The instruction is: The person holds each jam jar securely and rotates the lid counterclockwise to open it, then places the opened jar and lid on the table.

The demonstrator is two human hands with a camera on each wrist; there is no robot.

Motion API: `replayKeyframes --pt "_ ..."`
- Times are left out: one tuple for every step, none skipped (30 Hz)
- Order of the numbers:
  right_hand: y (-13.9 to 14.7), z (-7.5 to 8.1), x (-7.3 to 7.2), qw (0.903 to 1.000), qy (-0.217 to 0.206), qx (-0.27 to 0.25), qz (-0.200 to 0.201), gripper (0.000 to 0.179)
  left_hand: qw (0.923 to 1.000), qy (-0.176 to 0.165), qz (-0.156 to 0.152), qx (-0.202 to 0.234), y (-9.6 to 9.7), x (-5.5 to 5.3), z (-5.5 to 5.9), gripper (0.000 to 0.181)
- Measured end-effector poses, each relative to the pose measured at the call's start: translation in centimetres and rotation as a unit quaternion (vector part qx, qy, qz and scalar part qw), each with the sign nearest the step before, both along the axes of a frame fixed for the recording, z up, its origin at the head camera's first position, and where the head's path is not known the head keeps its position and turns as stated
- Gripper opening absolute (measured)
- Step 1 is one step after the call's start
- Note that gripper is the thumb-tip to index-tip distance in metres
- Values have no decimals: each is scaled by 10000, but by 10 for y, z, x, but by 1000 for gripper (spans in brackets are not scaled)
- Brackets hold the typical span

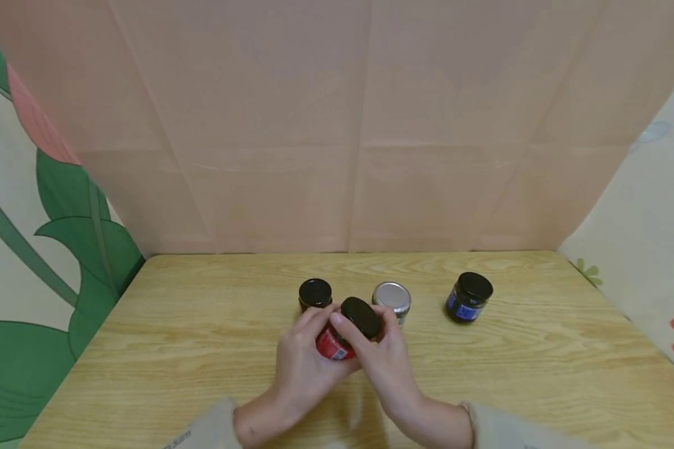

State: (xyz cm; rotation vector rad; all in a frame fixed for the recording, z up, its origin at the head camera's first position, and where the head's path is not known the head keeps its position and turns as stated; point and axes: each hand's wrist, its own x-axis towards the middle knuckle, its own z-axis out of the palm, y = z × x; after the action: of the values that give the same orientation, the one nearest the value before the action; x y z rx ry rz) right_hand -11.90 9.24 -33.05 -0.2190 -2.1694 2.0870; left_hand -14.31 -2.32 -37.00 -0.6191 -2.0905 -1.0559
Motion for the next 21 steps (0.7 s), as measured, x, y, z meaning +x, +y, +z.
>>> replayKeyframes --pt "0 0 -1 10000 26 -79 4 47 10000 -18 -5 7 0 1 0 67" --pt "0 -1 -2 9999 46 -161 5 46 10000 -21 -13 25 1 1 0 66" --pt "0 -1 -2 9997 63 -221 -2 45 10000 -63 -23 51 1 2 0 65" --pt "0 -1 -3 9997 75 -247 -7 45 9999 -76 -24 62 1 2 0 65" --pt "1 -2 -3 9996 94 -279 -7 44 9999 -97 -27 74 2 3 0 64" --pt "1 -2 -3 9995 110 -299 -11 43 9999 -118 -42 82 2 3 0 64" --pt "1 -3 -3 9995 132 -293 -25 42 9999 -131 -47 83 2 3 -1 64" --pt "2 -3 -3 9996 147 -234 -46 42 9998 -165 -72 105 2 3 -1 65" --pt "2 -4 -3 9997 169 -143 -75 41 9996 -219 -91 134 2 3 -1 66" --pt "3 -4 -2 9997 200 -49 -92 41 9994 -282 -113 169 2 3 -1 67" --pt "3 -5 -2 9997 235 48 -103 41 9990 -357 -144 214 2 3 -1 67" --pt "4 -5 -2 9994 279 153 -105 40 9986 -430 -167 256 2 3 -1 68" --pt "5 -6 -2 9991 322 259 -99 40 9981 -506 -182 299 1 3 -1 69" --pt "6 -6 -2 9987 365 356 -78 40 9975 -589 -193 346 1 3 -1 68" --pt "7 -6 -2 9982 417 429 -46 39 9969 -658 -212 380 1 3 -1 68" --pt "8 -7 -2 9978 469 478 4 39 9964 -709 -234 409 0 3 -1 67" --pt "9 -7 -3 9972 516 536 54 38 9962 -735 -246 407 -1 3 -1 67" --pt "11 -8 -3 9966 565 597 107 37 9959 -764 -265 405 -1 3 -1 66" --pt "12 -8 -4 9957 612 671 161 36 9955 -804 -294 401 -2 3 0 65" --pt "14 -9 -4 9946 674 765 216 35 9951 -841 -330 391 -3 2 0 64" --pt "16 -11 -5 9932 744 850 279 33 9948 -872 -376 373 -4 2 0 62"
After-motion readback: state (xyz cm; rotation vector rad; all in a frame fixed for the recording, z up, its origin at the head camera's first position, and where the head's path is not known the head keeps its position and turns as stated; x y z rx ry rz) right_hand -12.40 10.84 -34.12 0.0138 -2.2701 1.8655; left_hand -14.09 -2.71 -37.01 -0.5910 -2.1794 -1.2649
